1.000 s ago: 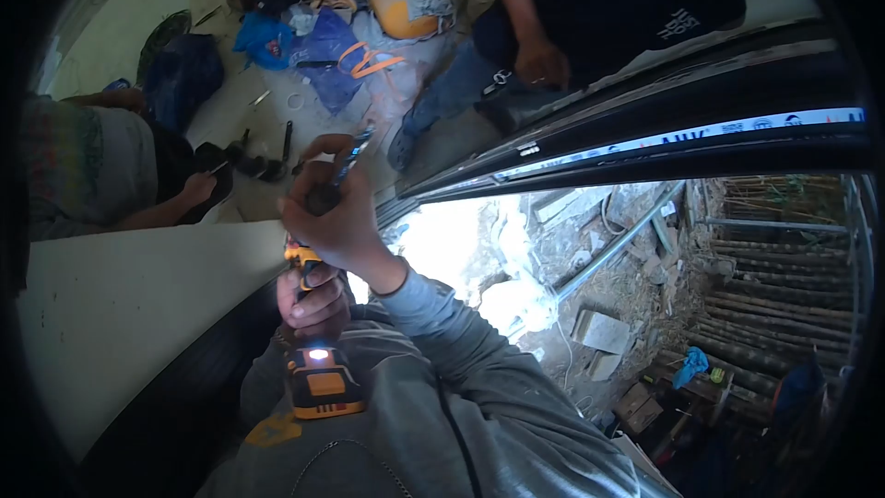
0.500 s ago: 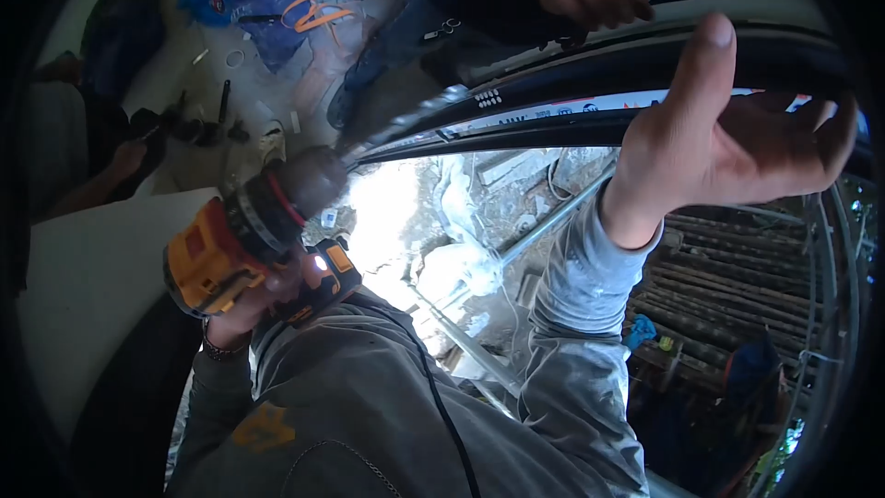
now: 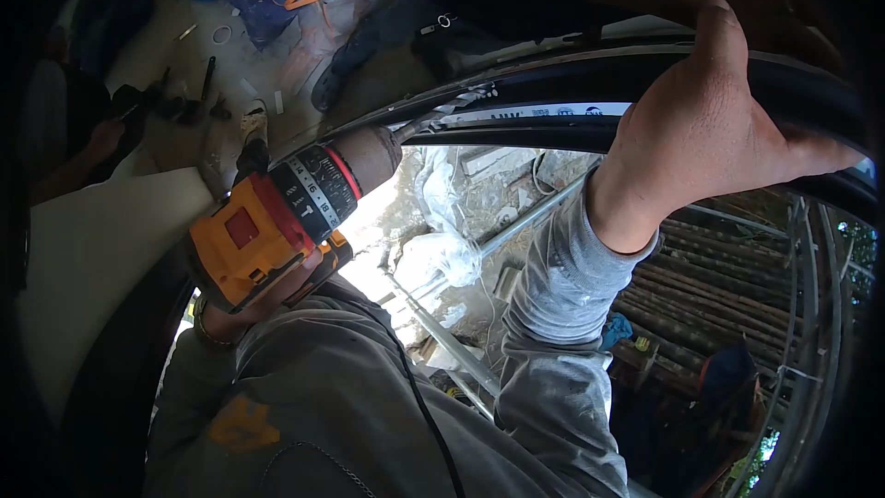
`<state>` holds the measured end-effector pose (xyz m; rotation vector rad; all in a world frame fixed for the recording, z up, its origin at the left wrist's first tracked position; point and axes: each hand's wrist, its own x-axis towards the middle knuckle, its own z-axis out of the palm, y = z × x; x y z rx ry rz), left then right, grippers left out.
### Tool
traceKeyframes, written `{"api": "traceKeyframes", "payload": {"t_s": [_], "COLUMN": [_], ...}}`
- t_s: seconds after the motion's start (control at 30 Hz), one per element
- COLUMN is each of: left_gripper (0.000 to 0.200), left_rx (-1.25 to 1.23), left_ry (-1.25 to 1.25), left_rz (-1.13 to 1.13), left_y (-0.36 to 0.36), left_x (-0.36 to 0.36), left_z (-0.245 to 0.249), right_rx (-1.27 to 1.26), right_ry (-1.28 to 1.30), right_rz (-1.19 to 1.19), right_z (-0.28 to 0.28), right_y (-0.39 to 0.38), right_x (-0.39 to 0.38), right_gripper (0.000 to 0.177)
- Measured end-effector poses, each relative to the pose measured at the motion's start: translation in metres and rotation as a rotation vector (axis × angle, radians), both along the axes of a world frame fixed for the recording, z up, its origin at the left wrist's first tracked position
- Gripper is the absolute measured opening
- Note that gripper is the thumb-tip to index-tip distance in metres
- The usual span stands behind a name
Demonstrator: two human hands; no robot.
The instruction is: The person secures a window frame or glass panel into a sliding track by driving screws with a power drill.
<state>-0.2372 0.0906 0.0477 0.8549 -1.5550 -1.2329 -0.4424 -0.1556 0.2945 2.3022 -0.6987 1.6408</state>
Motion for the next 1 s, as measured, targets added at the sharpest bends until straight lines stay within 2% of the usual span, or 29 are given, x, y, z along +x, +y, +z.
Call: {"api": "traceKeyframes", "payload": {"t_s": [0.07, 0.17, 0.27, 0.33, 0.4, 0.47, 0.5, 0.57, 0.6, 0.63, 0.7, 0.73, 0.77, 0.83, 1.0], "left_gripper": [0.040, 0.039, 0.035, 0.035, 0.035, 0.032, 0.032, 0.029, 0.027, 0.027, 0.027, 0.029, 0.029, 0.029, 0.029], "left_rx": [-0.117, 0.022, 0.078, 0.014, -0.053, 0.405, 0.391, -0.331, -0.055, -0.059, -0.068, 0.247, 0.243, -0.034, 0.013], "left_ry": [-0.232, -0.130, -0.198, -0.286, -0.372, 0.102, 0.095, -0.475, -0.224, -0.222, -0.269, 0.041, 0.042, -0.082, -0.005], "left_rz": [0.108, 0.116, 0.196, 0.217, 0.231, 0.240, 0.233, 0.342, 0.318, 0.321, 0.328, 0.290, 0.295, 0.388, 0.387], "left_y": [-0.009, -0.020, -0.016, -0.013, -0.008, -0.007, -0.011, -0.018, -0.022, -0.020, -0.020, -0.018, -0.018, -0.019, -0.020], "left_x": [0.004, 0.008, 0.012, 0.008, 0.001, -0.008, -0.007, -0.004, -0.005, -0.006, -0.008, -0.012, -0.014, -0.019, -0.021], "left_z": [0.019, 0.041, 0.054, 0.048, 0.042, 0.043, 0.040, 0.037, 0.055, 0.055, 0.052, 0.060, 0.058, 0.051, 0.057], "right_rx": [-0.018, -0.060, -0.087, -0.144, -0.130, -0.122, -0.114, -0.084, -0.067, -0.072, -0.004, -0.008, -0.051, -0.094, -0.049], "right_ry": [-0.003, 0.053, 0.057, 0.000, -0.044, -0.087, -0.066, -0.014, 0.014, 0.015, -0.136, -0.137, -0.078, -0.020, -0.096], "right_rz": [-0.041, 0.012, -0.080, 0.052, 0.031, 0.009, -0.072, -0.232, -0.306, -0.303, -0.056, -0.051, -0.133, -0.213, -0.107], "right_z": [0.001, 0.006, 0.000, -0.001, -0.006, -0.008, -0.008, -0.008, -0.008, -0.007, -0.005, -0.003, -0.002, -0.002, -0.004], "right_y": [0.001, -0.008, -0.006, -0.003, -0.001, 0.003, 0.006, 0.011, 0.013, 0.014, 0.012, 0.013, 0.016, 0.017, 0.015], "right_x": [0.001, -0.009, -0.011, 0.003, 0.005, 0.005, 0.005, 0.005, 0.006, 0.008, 0.015, 0.017, 0.018, 0.020, 0.020], "right_gripper": [0.063, 0.061, 0.061, 0.069, 0.075, 0.082, 0.083, 0.087, 0.090, 0.090, 0.098, 0.098, 0.099, 0.101, 0.100]}}
